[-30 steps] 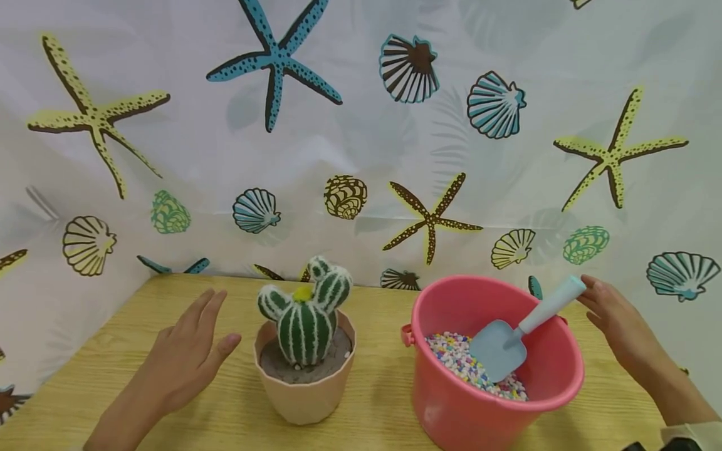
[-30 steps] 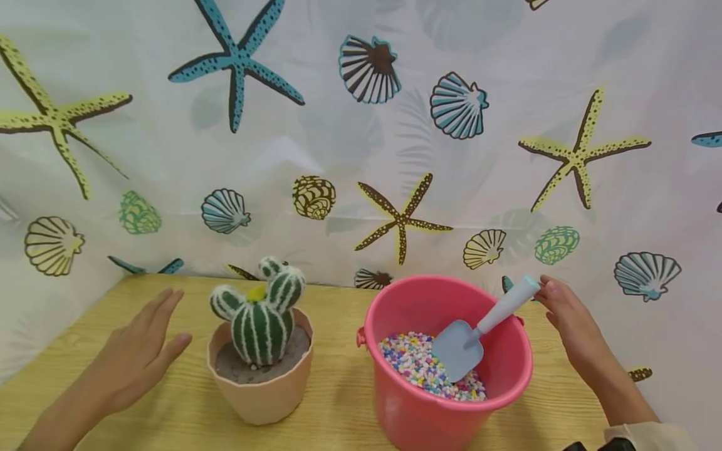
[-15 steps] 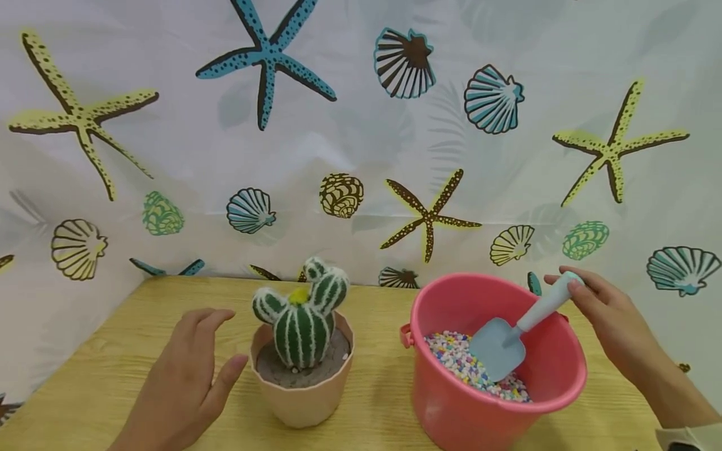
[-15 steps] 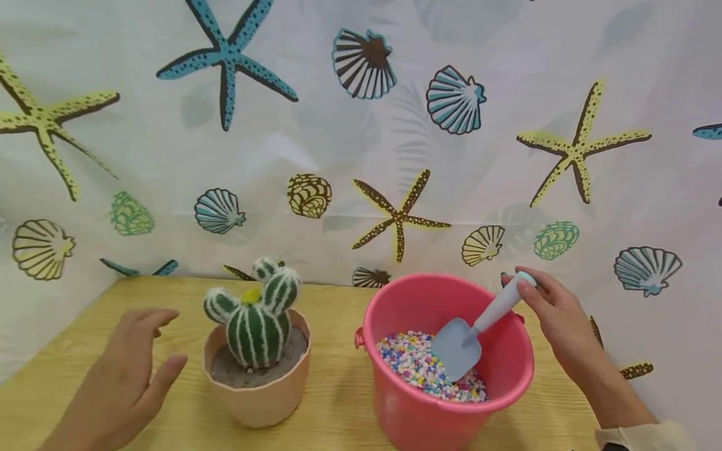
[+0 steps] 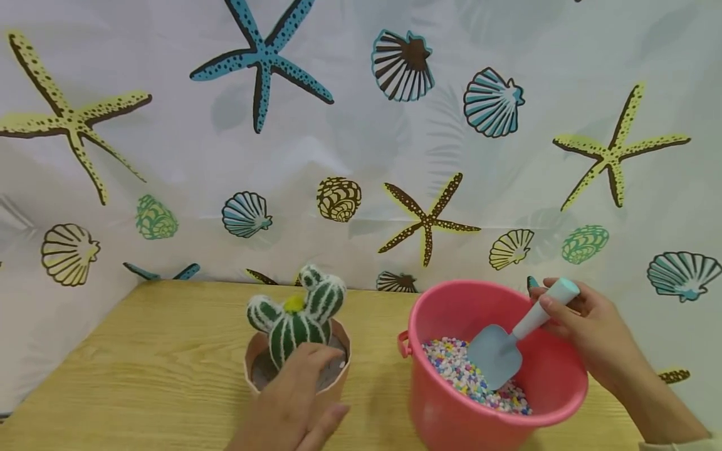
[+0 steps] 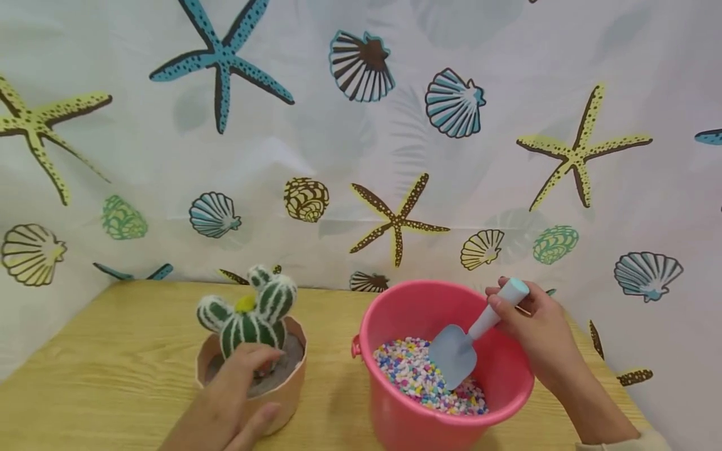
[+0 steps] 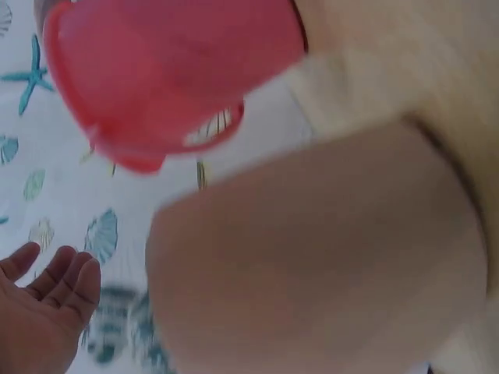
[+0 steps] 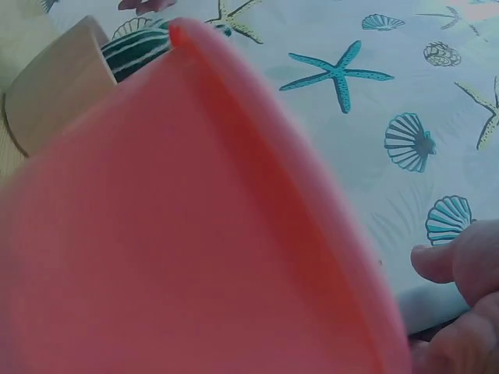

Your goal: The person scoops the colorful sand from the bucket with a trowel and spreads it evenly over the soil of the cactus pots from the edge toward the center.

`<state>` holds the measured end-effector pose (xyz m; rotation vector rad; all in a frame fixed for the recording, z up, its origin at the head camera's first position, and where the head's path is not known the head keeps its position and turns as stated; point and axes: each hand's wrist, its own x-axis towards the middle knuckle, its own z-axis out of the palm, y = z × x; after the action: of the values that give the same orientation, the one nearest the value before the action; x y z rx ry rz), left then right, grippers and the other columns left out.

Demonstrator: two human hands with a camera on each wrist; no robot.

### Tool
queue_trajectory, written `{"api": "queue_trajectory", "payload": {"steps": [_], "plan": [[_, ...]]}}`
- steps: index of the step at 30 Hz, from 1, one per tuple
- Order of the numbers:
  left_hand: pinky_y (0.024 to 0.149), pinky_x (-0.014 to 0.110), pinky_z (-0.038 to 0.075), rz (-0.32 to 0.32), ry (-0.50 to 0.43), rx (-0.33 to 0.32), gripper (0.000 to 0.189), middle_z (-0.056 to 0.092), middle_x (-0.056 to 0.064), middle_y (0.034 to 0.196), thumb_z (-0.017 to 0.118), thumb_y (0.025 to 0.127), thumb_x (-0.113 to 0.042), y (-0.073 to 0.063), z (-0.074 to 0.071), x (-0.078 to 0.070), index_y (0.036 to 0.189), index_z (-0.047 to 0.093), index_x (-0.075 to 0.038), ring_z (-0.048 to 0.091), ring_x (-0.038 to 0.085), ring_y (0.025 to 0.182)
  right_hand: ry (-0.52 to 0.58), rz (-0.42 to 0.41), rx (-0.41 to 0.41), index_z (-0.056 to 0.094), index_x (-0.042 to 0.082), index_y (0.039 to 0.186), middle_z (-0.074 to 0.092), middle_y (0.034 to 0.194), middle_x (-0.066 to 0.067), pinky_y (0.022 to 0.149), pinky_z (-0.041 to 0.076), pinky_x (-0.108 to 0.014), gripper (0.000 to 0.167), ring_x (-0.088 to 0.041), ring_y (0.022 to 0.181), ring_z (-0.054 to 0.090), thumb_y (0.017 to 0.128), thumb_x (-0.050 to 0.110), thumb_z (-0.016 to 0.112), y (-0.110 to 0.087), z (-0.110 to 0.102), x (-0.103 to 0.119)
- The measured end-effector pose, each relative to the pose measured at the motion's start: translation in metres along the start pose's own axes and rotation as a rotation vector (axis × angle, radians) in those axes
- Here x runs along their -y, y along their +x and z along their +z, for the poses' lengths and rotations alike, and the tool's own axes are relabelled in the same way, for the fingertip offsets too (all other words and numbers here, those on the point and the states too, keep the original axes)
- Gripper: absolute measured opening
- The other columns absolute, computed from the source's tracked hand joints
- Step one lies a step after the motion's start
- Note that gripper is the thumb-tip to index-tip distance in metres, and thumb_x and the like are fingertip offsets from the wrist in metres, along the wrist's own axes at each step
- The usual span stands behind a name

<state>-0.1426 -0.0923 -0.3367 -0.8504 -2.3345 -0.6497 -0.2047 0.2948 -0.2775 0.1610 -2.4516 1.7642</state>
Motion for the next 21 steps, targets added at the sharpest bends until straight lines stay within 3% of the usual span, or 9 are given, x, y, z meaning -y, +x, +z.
{"api": "queue_trajectory", "payload": {"steps": [3,6,10,13,16,19,21], "plan": [[0.084,0.031,0.052,-0.133,-0.133,0.114,0.046,0.05,0.0,0.12,0.054,0.096,-0.041,0.01,0.02,-0.015,0.129,0.042,-0.012,0.052,0.007,0.105,-0.057,0.026,-0.029,0.038,-0.002,0.135,0.06,0.103,0.025,0.077,0.056,-0.021,0.052,0.006,0.094,0.061,0.097,0.029,0.055,0.002,0.002,-0.001],[0.093,0.041,0.049,-0.282,-0.302,0.217,0.06,0.045,0.004,0.13,0.052,0.094,-0.052,0.023,0.036,-0.024,0.135,0.037,-0.011,0.047,0.015,0.117,-0.095,0.013,-0.065,0.039,-0.002,0.132,0.06,0.099,0.028,0.076,0.055,-0.019,0.049,0.007,0.091,0.061,0.099,0.031,0.051,0.003,0.005,-0.001],[0.104,0.055,0.039,-0.438,-0.512,0.251,0.082,0.034,0.008,0.145,0.06,0.085,-0.06,0.041,0.054,-0.029,0.144,0.029,-0.013,0.035,0.027,0.135,-0.148,-0.06,-0.128,0.032,-0.003,0.134,0.058,0.097,0.031,0.074,0.054,-0.016,0.049,0.009,0.091,0.059,0.1,0.029,0.047,0.004,0.009,-0.001],[0.104,0.059,0.036,-0.469,-0.6,0.234,0.093,0.028,0.006,0.152,0.068,0.079,-0.059,0.052,0.065,-0.029,0.149,0.023,-0.017,0.028,0.03,0.14,-0.179,-0.122,-0.177,0.032,-0.003,0.133,0.058,0.097,0.03,0.073,0.054,-0.015,0.047,0.009,0.091,0.059,0.101,0.027,0.047,0.004,0.013,0.001],[0.102,0.06,0.038,-0.488,-0.664,0.266,0.103,0.02,0.004,0.157,0.072,0.075,-0.059,0.06,0.074,-0.029,0.153,0.015,-0.022,0.025,0.033,0.142,-0.203,-0.185,-0.24,0.035,-0.002,0.128,0.058,0.095,0.03,0.072,0.053,-0.013,0.039,0.009,0.089,0.059,0.101,0.023,0.046,0.004,0.019,0.002],[0.099,0.058,0.042,-0.526,-0.737,0.324,0.11,0.015,0.0,0.159,0.074,0.071,-0.061,0.066,0.081,-0.031,0.153,0.007,-0.03,0.032,0.031,0.138,-0.25,-0.229,-0.308,0.037,-0.003,0.127,0.057,0.093,0.031,0.077,0.048,-0.006,0.035,0.012,0.089,0.057,0.101,0.018,0.046,0.006,0.024,0.002],[0.099,0.054,0.044,-0.524,-0.776,0.334,0.111,0.016,-0.002,0.158,0.075,0.071,-0.06,0.068,0.084,-0.031,0.153,0.004,-0.035,0.037,0.029,0.134,-0.303,-0.254,-0.345,0.037,-0.003,0.128,0.061,0.096,0.024,0.08,0.042,-0.002,0.035,0.014,0.089,0.055,0.101,0.017,0.046,0.007,0.027,0.002]]}}
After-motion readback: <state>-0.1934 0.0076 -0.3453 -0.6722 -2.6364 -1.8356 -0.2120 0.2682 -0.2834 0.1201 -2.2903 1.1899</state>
